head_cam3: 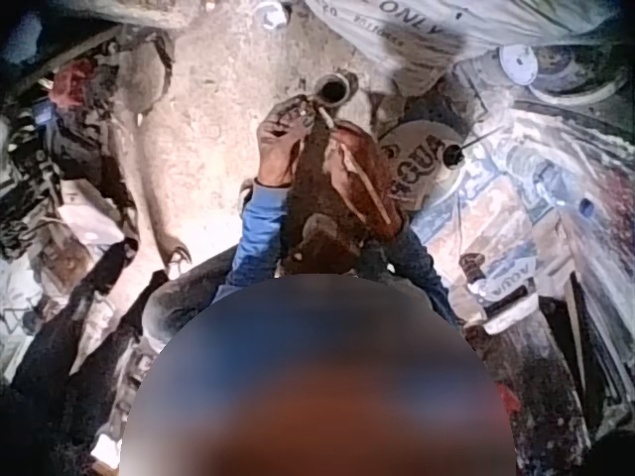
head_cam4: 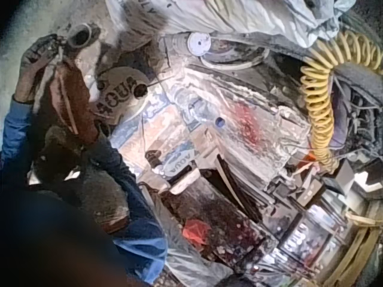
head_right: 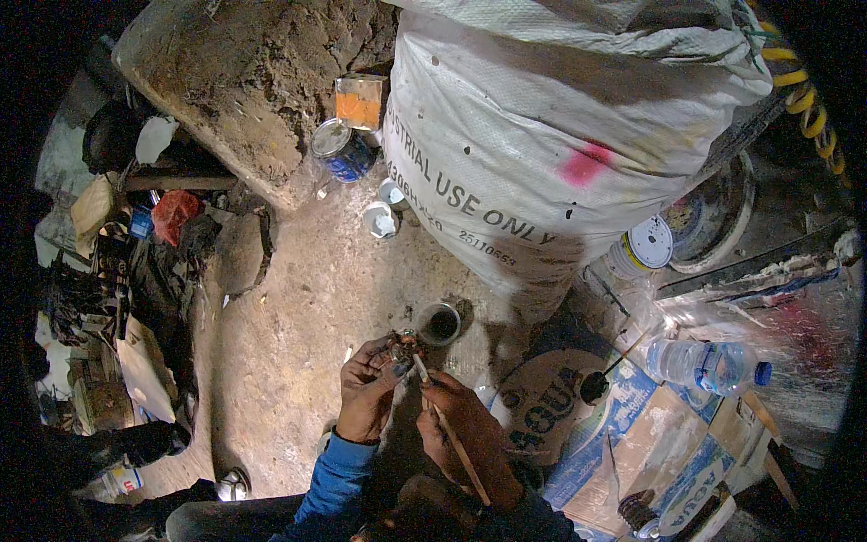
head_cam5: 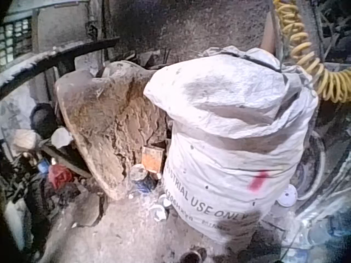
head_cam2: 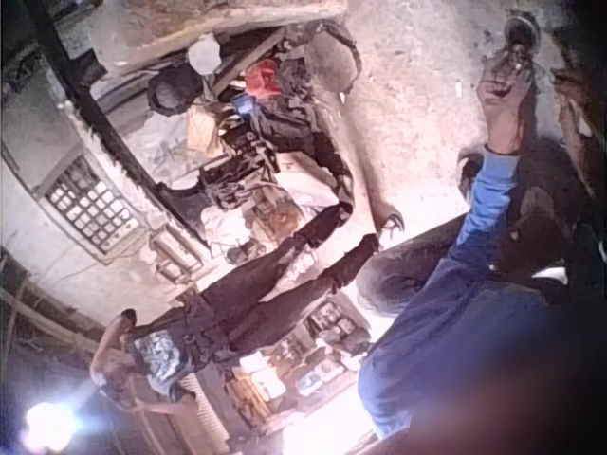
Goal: The person pours liquid from a plastic bottle into a small metal cup, then retrieves a toothbrush from a drawer. They use the toothbrush to scrub a small metal part while dipping it into the liquid.
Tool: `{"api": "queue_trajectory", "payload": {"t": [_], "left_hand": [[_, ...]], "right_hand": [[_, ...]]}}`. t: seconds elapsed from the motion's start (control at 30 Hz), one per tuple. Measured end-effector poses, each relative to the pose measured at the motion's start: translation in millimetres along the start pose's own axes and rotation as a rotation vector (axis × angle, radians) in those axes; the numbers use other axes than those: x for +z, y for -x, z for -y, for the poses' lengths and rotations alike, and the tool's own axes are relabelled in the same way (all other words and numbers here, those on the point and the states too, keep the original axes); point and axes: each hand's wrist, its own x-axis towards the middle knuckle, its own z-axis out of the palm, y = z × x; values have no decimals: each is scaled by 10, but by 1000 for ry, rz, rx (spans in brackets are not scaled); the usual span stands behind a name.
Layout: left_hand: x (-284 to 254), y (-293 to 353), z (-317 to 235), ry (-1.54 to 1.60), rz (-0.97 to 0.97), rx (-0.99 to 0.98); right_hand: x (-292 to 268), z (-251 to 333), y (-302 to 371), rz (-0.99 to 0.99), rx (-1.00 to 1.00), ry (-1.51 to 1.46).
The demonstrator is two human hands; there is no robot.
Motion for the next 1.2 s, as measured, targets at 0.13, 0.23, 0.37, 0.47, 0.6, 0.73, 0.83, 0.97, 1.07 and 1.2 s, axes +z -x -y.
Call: {"api": "queue_trajectory", "payload": {"t": [0.13, 0.23, 0.37, 0.47, 0.6, 0.73, 0.83, 0.97, 1.07, 1.2], "left_hand": [[3, 7, -6, -56, 24, 21], [-8, 3, -9, -73, 25, 6], [-4, 7, -4, -2, 16, -49], [22, 16, 8, -35, 6, -41], [65, 22, 14, -51, 18, 2], [102, 33, -1, -56, -18, -16], [117, 46, -13, -63, -14, -8], [88, 35, -12, -62, 22, 8], [5, -17, 1, -69, -39, 3], [-119, -92, 67, -58, -139, -31]], "right_hand": [[17, -40, 16, -134, -57, 18], [74, -133, -18, -332, -10, -180], [116, -289, -66, -497, 347, -694], [62, -366, -33, -394, 429, -805], [55, -349, 127, -140, 251, -178], [160, -300, 263, -169, 593, -325], [224, -265, 259, -295, 62, -68], [195, -225, 78, -330, 327, -139], [21, -397, -226, -191, 370, 31], [119, -812, -747, 67, 128, 72]]}}
